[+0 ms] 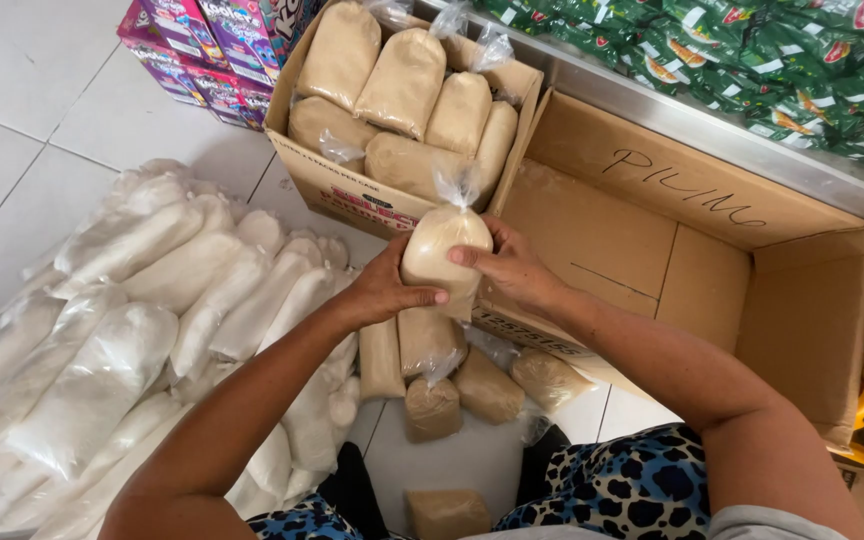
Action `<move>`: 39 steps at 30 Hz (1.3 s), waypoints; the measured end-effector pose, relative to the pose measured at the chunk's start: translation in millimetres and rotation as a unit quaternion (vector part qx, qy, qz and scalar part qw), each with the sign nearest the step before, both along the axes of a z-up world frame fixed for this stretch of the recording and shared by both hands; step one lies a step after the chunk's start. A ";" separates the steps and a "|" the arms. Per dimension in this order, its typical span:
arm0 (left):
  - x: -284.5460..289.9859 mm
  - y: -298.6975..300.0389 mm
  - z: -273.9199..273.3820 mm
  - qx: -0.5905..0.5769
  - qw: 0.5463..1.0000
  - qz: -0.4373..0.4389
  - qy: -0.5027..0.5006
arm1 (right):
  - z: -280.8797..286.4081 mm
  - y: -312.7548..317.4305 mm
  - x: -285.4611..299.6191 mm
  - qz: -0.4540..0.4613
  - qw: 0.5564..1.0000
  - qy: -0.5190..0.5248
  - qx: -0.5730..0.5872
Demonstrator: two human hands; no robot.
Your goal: Packing small plastic bags of a light-colored product into cardboard boxes on the floor.
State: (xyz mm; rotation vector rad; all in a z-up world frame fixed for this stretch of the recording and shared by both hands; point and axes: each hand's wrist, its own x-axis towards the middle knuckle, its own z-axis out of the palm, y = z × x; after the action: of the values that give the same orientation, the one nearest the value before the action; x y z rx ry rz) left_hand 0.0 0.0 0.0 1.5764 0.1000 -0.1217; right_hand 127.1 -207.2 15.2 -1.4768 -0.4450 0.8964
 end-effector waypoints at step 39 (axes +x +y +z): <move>172.4 28.1 20.7 0.322 0.922 0.200 -0.082 | -28.0 77.1 178.7 -0.200 0.972 0.003 0.124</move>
State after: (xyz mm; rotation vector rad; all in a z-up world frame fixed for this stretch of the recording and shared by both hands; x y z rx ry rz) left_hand 172.4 28.1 20.7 2.1772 0.3567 0.4058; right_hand 305.8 -130.2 -12.7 -1.2706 -0.2310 0.5050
